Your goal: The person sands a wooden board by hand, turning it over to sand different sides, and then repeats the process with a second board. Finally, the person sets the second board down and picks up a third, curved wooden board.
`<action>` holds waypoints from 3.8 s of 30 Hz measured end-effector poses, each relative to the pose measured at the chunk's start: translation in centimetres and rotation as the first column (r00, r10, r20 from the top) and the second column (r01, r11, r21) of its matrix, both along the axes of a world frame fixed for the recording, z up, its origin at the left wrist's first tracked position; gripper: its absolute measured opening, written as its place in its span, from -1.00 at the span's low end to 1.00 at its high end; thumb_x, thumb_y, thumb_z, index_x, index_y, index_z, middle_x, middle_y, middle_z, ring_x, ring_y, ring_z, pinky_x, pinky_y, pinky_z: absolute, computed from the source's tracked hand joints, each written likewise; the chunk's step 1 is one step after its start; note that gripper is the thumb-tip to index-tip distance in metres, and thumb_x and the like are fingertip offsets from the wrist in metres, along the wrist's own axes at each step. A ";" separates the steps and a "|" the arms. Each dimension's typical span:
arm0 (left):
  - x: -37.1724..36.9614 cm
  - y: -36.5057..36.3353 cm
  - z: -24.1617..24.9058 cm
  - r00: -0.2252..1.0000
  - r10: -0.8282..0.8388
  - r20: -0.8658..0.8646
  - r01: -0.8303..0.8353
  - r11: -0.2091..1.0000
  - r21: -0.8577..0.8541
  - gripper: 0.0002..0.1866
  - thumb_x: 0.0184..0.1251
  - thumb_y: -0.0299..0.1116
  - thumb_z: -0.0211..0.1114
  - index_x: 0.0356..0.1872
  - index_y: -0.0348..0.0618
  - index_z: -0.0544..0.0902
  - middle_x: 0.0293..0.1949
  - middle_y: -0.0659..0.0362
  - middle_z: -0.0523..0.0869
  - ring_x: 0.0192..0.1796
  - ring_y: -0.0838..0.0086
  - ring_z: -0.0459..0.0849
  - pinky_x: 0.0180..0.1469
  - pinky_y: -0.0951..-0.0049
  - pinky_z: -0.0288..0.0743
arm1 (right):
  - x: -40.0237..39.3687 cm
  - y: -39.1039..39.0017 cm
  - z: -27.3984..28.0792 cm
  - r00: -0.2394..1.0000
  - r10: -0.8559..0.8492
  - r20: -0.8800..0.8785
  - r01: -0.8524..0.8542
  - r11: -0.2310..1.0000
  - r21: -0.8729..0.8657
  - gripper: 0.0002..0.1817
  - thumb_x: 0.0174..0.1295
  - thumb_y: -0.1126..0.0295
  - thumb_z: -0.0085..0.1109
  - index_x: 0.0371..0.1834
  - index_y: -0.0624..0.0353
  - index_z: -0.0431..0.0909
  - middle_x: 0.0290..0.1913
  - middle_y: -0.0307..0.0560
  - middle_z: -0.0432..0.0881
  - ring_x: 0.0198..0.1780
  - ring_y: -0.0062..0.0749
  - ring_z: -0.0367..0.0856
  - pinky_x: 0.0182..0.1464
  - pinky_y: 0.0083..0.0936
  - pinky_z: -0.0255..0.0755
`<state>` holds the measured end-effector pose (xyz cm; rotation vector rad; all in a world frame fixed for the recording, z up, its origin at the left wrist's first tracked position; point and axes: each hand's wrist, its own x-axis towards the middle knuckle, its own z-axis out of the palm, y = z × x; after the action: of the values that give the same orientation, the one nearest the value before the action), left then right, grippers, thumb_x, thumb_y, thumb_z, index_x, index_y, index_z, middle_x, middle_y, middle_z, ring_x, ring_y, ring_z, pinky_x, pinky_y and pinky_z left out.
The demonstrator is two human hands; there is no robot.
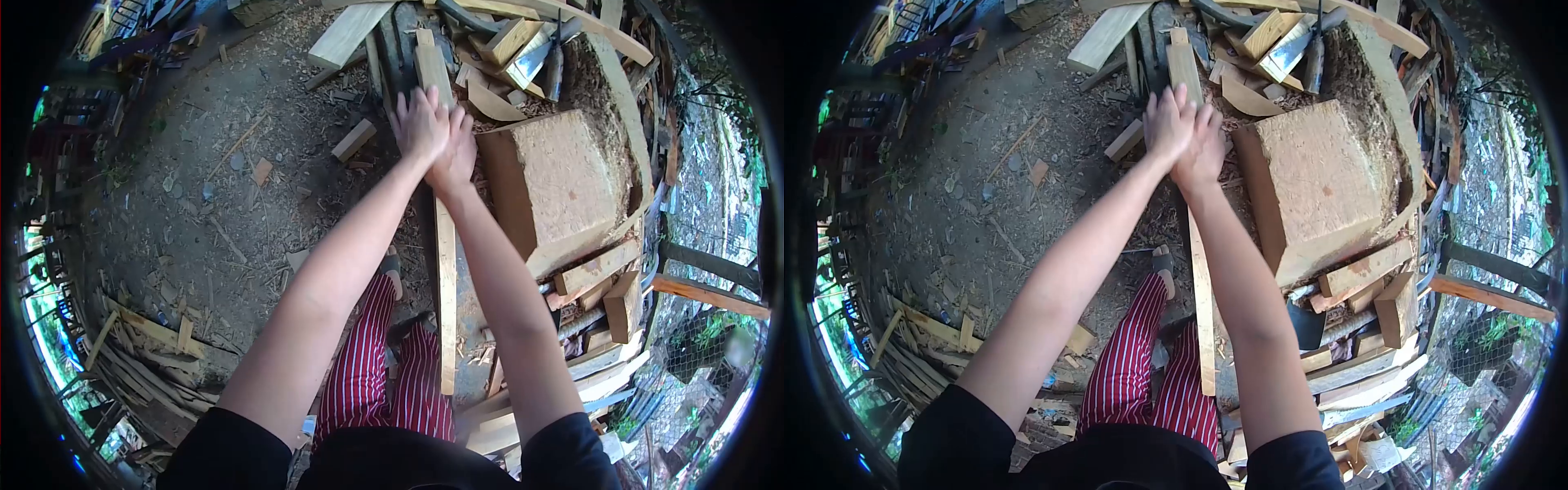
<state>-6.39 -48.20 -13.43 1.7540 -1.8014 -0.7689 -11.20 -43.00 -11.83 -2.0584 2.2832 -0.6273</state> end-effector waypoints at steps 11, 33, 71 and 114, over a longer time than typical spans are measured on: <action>-1.8 -6.9 -3.5 0.997 -0.057 -0.056 0.060 0.997 0.050 -0.60 0.31 -0.09 0.08 0.01 -0.18 0.45 0.09 -0.07 0.54 0.26 0.00 0.37 0.32 0.03 0.16 | -1.9 -7.9 -2.7 0.997 -0.015 -0.069 0.021 0.996 0.091 -0.47 0.15 0.23 0.09 0.22 0.11 0.35 0.08 0.10 0.41 0.14 -0.04 0.37 0.09 -0.26 0.38; 5.1 45.1 0.4 0.989 -0.033 -0.144 0.050 0.991 0.121 -0.37 0.41 -0.22 0.09 0.29 -0.52 0.18 0.13 -0.36 0.41 0.16 -0.18 0.41 0.24 0.04 0.28 | 4.3 43.1 0.7 0.999 -0.029 -0.035 0.038 0.947 0.320 -0.33 0.24 0.31 -0.06 0.48 -0.06 0.09 -0.01 0.12 0.39 -0.05 -0.07 0.41 -0.05 -0.27 0.40; -0.8 -11.9 -3.4 0.992 -0.064 0.105 0.088 0.965 -0.248 -0.61 0.35 -0.12 -0.01 0.05 -0.15 0.48 0.10 -0.12 0.54 0.26 0.07 0.41 0.35 0.05 0.11 | -1.3 -10.2 -3.7 0.985 -0.034 -0.172 0.047 0.996 0.073 -0.49 0.16 0.24 0.10 0.20 0.12 0.36 0.13 0.12 0.38 0.17 -0.02 0.37 0.08 -0.27 0.46; 1.4 4.3 -0.7 0.998 0.044 0.036 -0.045 0.999 0.020 -0.29 0.37 0.06 0.07 0.40 -0.19 0.27 0.48 -0.05 0.17 0.53 0.02 -0.02 0.49 -0.03 -0.21 | 0.4 3.8 0.1 0.998 0.017 -0.059 -0.010 0.994 0.108 -0.39 0.19 0.26 0.04 0.36 -0.06 0.20 -0.08 -0.01 0.43 -0.03 -0.17 0.44 -0.21 -0.34 0.46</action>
<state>-5.02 -43.86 -14.14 1.8263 -1.7771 -0.7450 -10.76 -39.19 -11.77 -2.0684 2.2774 -0.4371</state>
